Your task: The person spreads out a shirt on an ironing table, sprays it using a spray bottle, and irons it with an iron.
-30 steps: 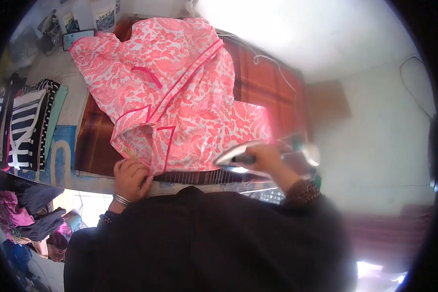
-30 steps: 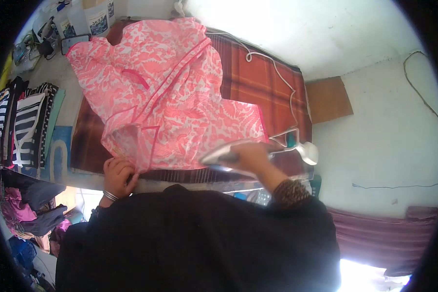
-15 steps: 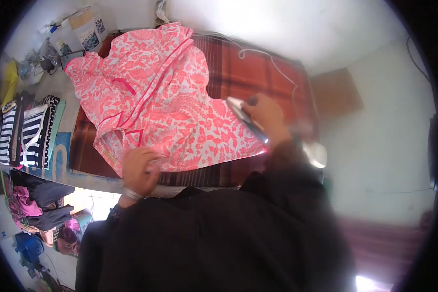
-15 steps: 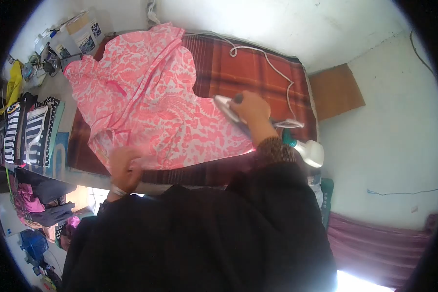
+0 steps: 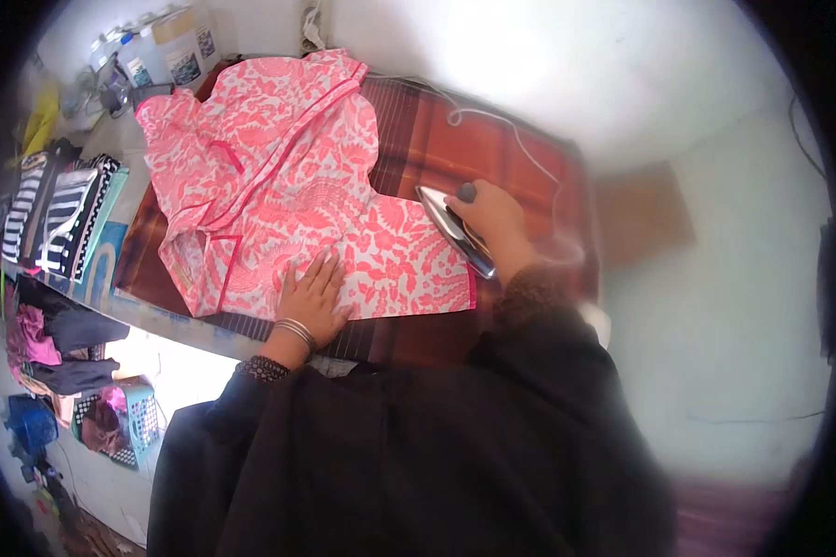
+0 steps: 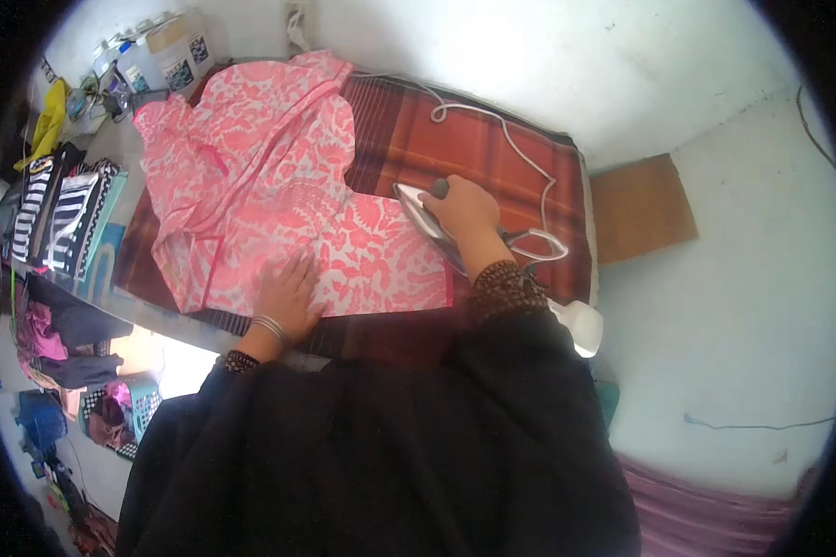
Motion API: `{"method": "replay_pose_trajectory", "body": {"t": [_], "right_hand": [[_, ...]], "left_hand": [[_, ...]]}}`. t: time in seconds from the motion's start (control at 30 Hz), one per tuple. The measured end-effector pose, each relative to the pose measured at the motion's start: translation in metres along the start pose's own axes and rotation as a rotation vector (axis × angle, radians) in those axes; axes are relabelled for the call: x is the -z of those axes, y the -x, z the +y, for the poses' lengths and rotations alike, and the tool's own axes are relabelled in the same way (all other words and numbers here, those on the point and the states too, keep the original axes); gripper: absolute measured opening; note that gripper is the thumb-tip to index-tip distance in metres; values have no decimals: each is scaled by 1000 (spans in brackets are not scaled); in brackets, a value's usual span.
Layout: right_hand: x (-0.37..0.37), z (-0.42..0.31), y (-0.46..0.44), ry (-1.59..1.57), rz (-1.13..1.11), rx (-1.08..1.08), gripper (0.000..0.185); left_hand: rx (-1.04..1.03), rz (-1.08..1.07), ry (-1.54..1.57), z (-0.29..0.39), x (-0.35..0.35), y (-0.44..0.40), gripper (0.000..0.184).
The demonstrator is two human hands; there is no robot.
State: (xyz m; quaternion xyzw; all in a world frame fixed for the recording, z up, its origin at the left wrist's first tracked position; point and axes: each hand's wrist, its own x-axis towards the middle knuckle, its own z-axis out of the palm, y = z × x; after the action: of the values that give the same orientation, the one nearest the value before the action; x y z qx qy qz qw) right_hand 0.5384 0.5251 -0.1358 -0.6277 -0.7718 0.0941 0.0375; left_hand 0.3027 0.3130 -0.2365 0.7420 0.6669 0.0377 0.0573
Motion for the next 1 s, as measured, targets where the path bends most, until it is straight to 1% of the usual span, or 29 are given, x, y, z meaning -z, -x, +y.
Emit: {"method": "replay_pose_trajectory", "body": {"t": [0.03, 0.1, 0.13, 0.17, 0.2, 0.23, 0.27, 0.3, 0.33, 0.4, 0.5, 0.53, 0.6, 0.63, 0.67, 0.7, 0.73, 0.77, 0.8, 0.83, 0.9, 0.93, 1.0], "right_hand": [[8, -7, 10, -4, 0, 7, 45], [21, -15, 46, -29, -201, 126, 47], [14, -9, 63, 21, -202, 213, 46], [6, -3, 81, 70, -206, 297, 45], [2, -1, 103, 61, -211, 365, 43], [1, 0, 118, 47, -219, 429, 42], [1, 1, 124, 31, -226, 412, 42], [0, 3, 129, 27, -163, 447, 41], [-1, 4, 131, 26, -91, 481, 40], [-5, 5, 127, -3, -44, 443, 39], [-8, 3, 120, -33, 16, 397, 39], [-9, 2, 119, -36, 22, 388, 38], [-10, 2, 119, -58, 44, 381, 38], [-10, 4, 120, -70, 53, 389, 38], [-8, 4, 120, -68, 64, 370, 38], [-5, 2, 121, -45, 30, 354, 38], [-2, 1, 121, -22, -6, 338, 38], [-1, 2, 121, -21, 0, 321, 38], [0, 3, 121, -41, -12, 329, 34], [0, 4, 121, -64, -25, 340, 30], [0, 4, 120, -66, -43, 318, 30], [-1, 3, 119, -63, -63, 310, 30], [-1, 2, 119, -67, -67, 297, 30]], "left_hand": [[6, 1, -4, -1, 0, 2, 67], [-35, 8, 37, -9, -3, 2, 63], [-39, 12, 32, -16, -7, 0, 63], [-60, 66, 126, -25, -13, -1, 57], [-83, 113, 220, -30, -16, -4, 51], [-92, 98, 214, -31, -4, -11, 51], [-71, 82, 387, -36, 11, -19, 42], [-49, 62, 560, -39, 29, -29, 34], [-66, 47, 551, -37, 44, -44, 34], [-319, 260, 419, -19, 70, -87, 22], [-533, 147, 353, 17, 68, -165, 25], [-592, 94, 308, 34, 61, -190, 26], [-772, 59, 133, 61, 42, -230, 27], [-793, 59, 128, 70, 31, -243, 27], [-869, 28, 78, 79, 20, -255, 27], [-944, -2, 28, 88, 21, -262, 26], [-964, -1, 28, 94, 22, -266, 26], [-1007, -69, -65, 98, 23, -270, 24], [-1046, -137, -162, 102, 27, -271, 23], [-1060, -141, -165, 101, 30, -273, 23], [-1239, 47, -169, 94, 36, -272, 14], [-1250, 39, -171, 92, 41, -269, 14], [-1338, 105, -195, 90, 51, -264, 9]]}}
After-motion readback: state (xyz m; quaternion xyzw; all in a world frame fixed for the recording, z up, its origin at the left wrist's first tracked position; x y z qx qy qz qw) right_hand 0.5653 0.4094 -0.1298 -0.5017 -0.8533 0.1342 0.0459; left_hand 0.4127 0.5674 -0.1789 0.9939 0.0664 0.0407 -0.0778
